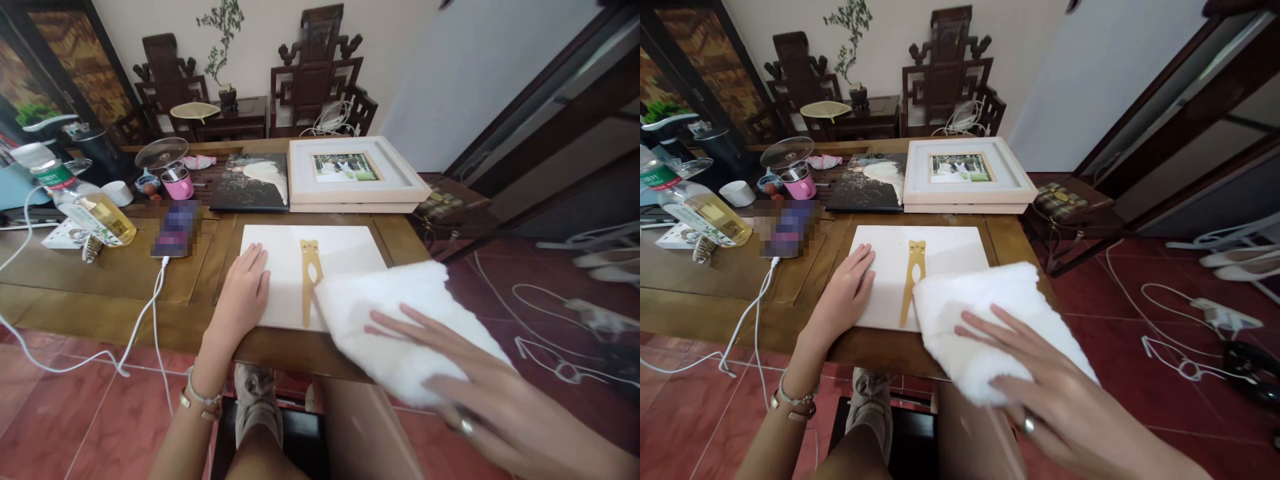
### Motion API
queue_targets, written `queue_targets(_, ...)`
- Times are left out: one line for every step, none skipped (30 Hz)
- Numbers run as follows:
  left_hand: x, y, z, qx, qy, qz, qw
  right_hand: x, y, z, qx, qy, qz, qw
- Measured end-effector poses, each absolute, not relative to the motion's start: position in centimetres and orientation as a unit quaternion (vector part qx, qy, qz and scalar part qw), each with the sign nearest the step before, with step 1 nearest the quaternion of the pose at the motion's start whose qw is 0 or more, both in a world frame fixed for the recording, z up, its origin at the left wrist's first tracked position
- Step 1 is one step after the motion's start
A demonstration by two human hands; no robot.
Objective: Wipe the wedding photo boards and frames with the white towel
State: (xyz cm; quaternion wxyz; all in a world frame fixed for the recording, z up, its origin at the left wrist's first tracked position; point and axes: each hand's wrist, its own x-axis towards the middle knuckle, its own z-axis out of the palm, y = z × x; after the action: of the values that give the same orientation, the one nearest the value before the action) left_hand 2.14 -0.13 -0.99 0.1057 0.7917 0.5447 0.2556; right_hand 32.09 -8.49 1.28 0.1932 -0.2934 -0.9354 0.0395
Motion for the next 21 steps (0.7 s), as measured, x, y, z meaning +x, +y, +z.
queue_targets(2.2,-0.1,-1.0,0.792,0.545,0.254,0.106,32.2,-9.0,1.5,-0.282,-0.941,0.049,0.180)
queue_targets(2.2,-0.1,-0.9,0.793,0.545,0.252,0.106,32.3,-9.3,1.6,-0.277,-0.943,0.057,0.173)
queue_targets(2.2,-0.2,-0.9,0.793,0.545,0.251,0.106,32.4,-9.3,1.5,-0.278,-0.942,0.064,0.177)
queue_targets(2.2,-0.2,-0.9,0.793,0.546,0.249,0.106,32.6,-9.0,1.4,-0.285,-0.937,0.069,0.190)
queue_targets(2.2,-0.2,-0.9,0.793,0.546,0.248,0.107,32.8,-8.4,1.2,-0.294,-0.931,0.072,0.205)
queue_targets(2.2,-0.2,-0.8,0.794,0.546,0.247,0.107,32.9,-7.6,0.9,-0.307,-0.924,0.072,0.217)
queue_targets(2.2,-0.2,-0.8,0.794,0.545,0.246,0.108,33.0,-6.6,0.6,-0.324,-0.916,0.069,0.225)
queue_targets(2.2,-0.2,-0.8,0.794,0.545,0.245,0.109,33.1,-5.4,0.4,-0.344,-0.910,0.064,0.224)
queue_targets(2.1,-0.2,-0.8,0.794,0.546,0.244,0.109,33.2,-4.0,0.3,-0.363,-0.904,0.059,0.216)
queue_targets(2.1,-0.2,-0.8,0.794,0.546,0.244,0.110,33.2,-2.6,0.3,-0.386,-0.898,0.054,0.205)
queue_targets(2.1,-0.2,-0.8,0.795,0.545,0.243,0.110,33.1,-1.1,0.4,-0.407,-0.891,0.053,0.195)
queue_targets(2.1,-0.2,-0.8,0.795,0.544,0.243,0.110,32.9,0.3,0.6,-0.426,-0.884,0.054,0.186)
queue_targets(2.1,-0.1,-0.8,0.796,0.544,0.242,0.111,32.8,1.6,0.9,-0.442,-0.877,0.056,0.179)
queue_targets(2.1,-0.1,-0.8,0.796,0.543,0.242,0.112,32.6,2.8,1.3,-0.454,-0.872,0.057,0.174)
queue_targets(2.0,-0.1,-0.8,0.797,0.542,0.241,0.113,32.4,3.9,1.6,-0.462,-0.868,0.057,0.172)
queue_targets(2.0,-0.1,-0.8,0.797,0.542,0.241,0.115,32.2,4.7,1.9,-0.466,-0.866,0.056,0.171)
queue_targets(2.0,-0.1,-0.8,0.797,0.541,0.240,0.116,32.0,5.3,2.1,-0.466,-0.866,0.054,0.173)
queue_targets(2.0,-0.1,-0.8,0.797,0.541,0.241,0.116,31.9,5.6,2.1,-0.467,-0.865,0.053,0.175)
queue_targets(2.0,-0.1,-0.8,0.797,0.542,0.241,0.115,31.8,5.7,2.0,-0.467,-0.865,0.052,0.176)
queue_targets(2.0,-0.1,-0.8,0.796,0.543,0.241,0.114,31.8,5.4,1.8,-0.465,-0.865,0.050,0.180)
queue_targets(2.0,-0.1,-0.8,0.795,0.545,0.241,0.113,31.9,4.9,1.5,-0.462,-0.866,0.048,0.186)
